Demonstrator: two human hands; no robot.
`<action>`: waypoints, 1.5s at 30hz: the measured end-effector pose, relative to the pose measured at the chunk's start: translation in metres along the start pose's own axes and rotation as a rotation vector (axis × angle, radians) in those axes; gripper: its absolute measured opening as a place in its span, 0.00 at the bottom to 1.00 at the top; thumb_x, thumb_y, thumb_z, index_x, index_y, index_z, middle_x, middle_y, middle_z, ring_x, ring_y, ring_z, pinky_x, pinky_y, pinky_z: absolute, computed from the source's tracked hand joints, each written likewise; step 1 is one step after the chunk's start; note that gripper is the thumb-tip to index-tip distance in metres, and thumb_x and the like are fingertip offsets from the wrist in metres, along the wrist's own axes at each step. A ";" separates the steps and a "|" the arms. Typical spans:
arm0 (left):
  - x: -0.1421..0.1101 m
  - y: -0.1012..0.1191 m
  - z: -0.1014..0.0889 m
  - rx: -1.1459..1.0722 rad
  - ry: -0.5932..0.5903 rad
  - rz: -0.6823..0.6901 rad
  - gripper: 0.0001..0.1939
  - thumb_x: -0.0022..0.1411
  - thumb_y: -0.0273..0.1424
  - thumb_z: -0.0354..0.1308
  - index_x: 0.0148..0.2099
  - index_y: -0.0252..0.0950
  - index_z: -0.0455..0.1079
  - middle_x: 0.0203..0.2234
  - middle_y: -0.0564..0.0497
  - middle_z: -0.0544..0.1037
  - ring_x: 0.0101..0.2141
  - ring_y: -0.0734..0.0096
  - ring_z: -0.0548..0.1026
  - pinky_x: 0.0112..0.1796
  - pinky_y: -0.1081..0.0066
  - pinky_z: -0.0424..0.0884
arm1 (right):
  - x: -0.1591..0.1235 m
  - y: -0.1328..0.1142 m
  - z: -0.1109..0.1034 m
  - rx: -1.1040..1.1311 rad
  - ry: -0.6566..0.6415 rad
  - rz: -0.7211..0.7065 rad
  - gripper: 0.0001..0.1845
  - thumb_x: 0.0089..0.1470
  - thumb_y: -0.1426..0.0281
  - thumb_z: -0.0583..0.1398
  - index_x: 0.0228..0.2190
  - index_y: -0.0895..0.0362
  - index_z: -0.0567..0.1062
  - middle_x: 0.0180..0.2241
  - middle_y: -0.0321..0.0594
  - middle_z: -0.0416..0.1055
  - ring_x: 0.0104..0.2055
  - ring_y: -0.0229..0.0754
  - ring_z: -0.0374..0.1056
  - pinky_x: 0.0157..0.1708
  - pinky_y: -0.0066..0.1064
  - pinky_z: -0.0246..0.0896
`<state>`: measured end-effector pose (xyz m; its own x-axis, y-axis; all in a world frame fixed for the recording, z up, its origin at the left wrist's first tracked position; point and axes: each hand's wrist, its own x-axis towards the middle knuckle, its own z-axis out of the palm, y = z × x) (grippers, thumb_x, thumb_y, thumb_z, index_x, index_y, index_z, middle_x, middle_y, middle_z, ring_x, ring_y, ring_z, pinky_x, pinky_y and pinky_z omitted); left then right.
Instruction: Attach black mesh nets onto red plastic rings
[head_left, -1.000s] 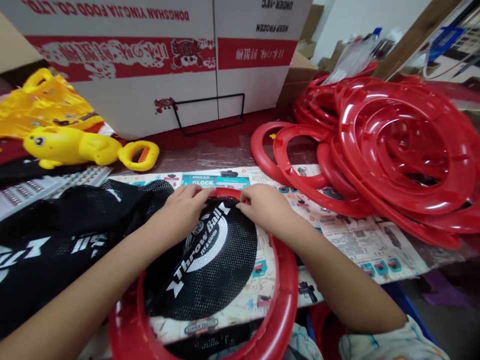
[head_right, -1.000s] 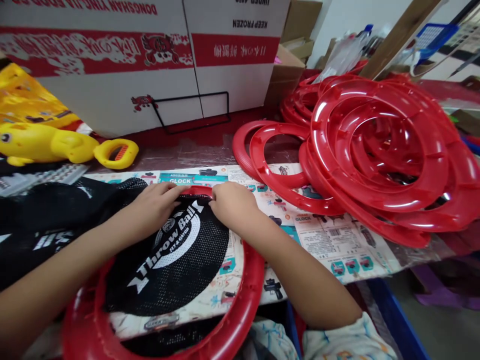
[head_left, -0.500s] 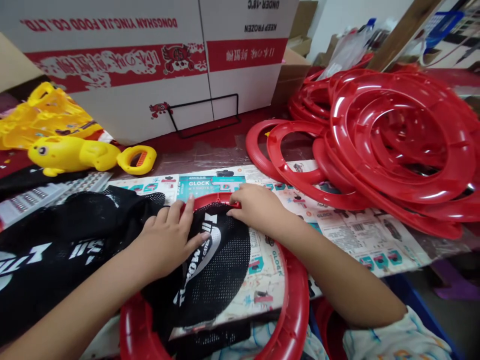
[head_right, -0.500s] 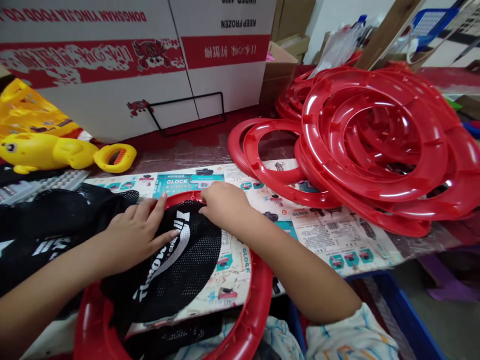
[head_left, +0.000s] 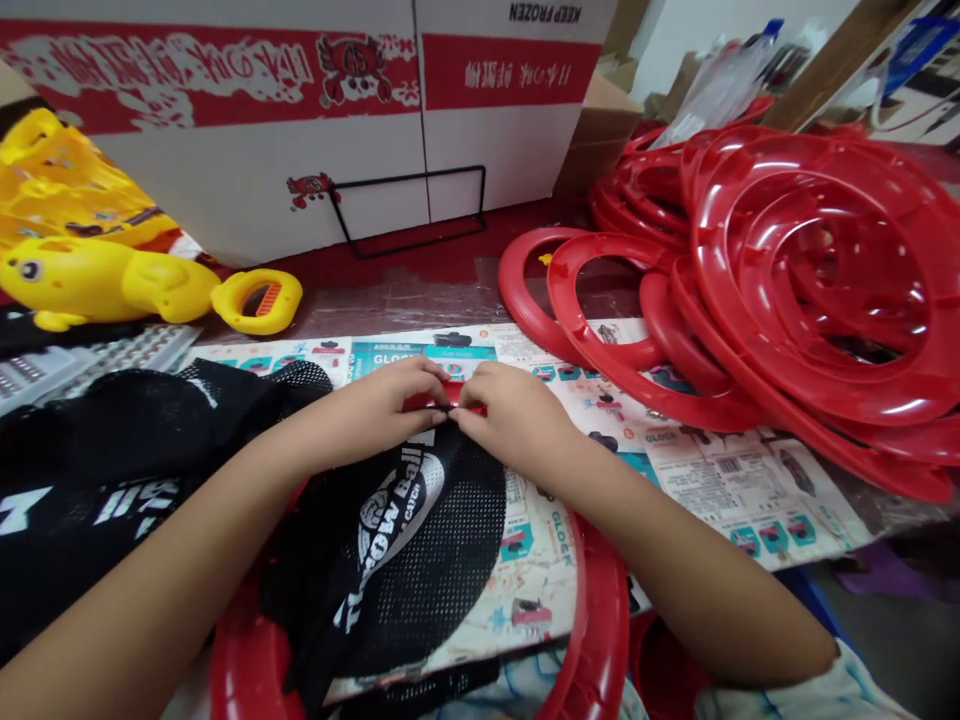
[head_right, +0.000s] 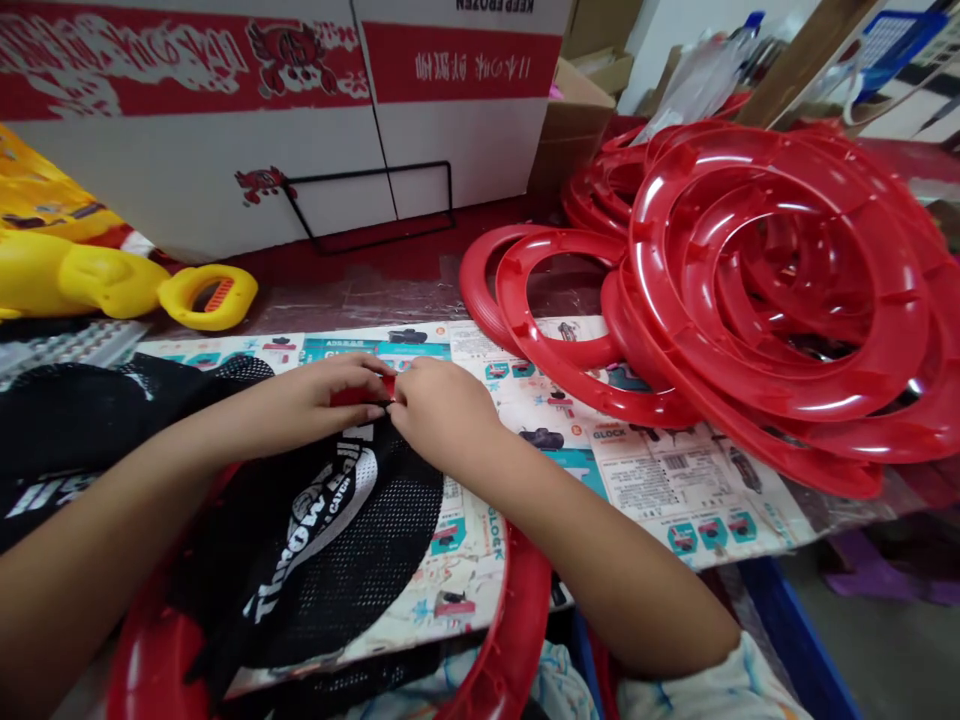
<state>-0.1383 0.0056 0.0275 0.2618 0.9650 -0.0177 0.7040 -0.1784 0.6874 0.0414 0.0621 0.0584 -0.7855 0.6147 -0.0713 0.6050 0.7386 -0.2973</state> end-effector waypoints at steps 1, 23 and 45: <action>-0.001 -0.001 0.000 -0.044 0.010 -0.025 0.13 0.62 0.41 0.50 0.37 0.39 0.72 0.45 0.47 0.74 0.49 0.61 0.71 0.54 0.57 0.67 | 0.000 0.000 -0.001 0.028 -0.009 0.031 0.10 0.59 0.72 0.58 0.29 0.59 0.79 0.32 0.42 0.74 0.36 0.41 0.67 0.35 0.30 0.55; 0.003 0.005 0.010 -0.186 0.150 -0.291 0.09 0.52 0.37 0.52 0.30 0.37 0.68 0.29 0.51 0.73 0.30 0.68 0.69 0.32 0.67 0.65 | 0.006 0.000 0.001 0.092 0.028 0.144 0.08 0.52 0.73 0.59 0.23 0.59 0.74 0.28 0.40 0.72 0.31 0.39 0.64 0.31 0.29 0.53; -0.014 -0.006 0.000 -0.010 0.194 -0.187 0.16 0.58 0.43 0.55 0.45 0.40 0.70 0.40 0.50 0.77 0.40 0.61 0.74 0.43 0.62 0.69 | -0.018 -0.018 -0.036 -0.026 -0.145 0.161 0.14 0.58 0.68 0.60 0.23 0.58 0.78 0.24 0.39 0.73 0.25 0.37 0.64 0.26 0.30 0.50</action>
<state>-0.1462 -0.0064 0.0236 -0.0045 1.0000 -0.0060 0.7212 0.0074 0.6927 0.0492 0.0471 0.0992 -0.6875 0.6807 -0.2530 0.7262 0.6419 -0.2463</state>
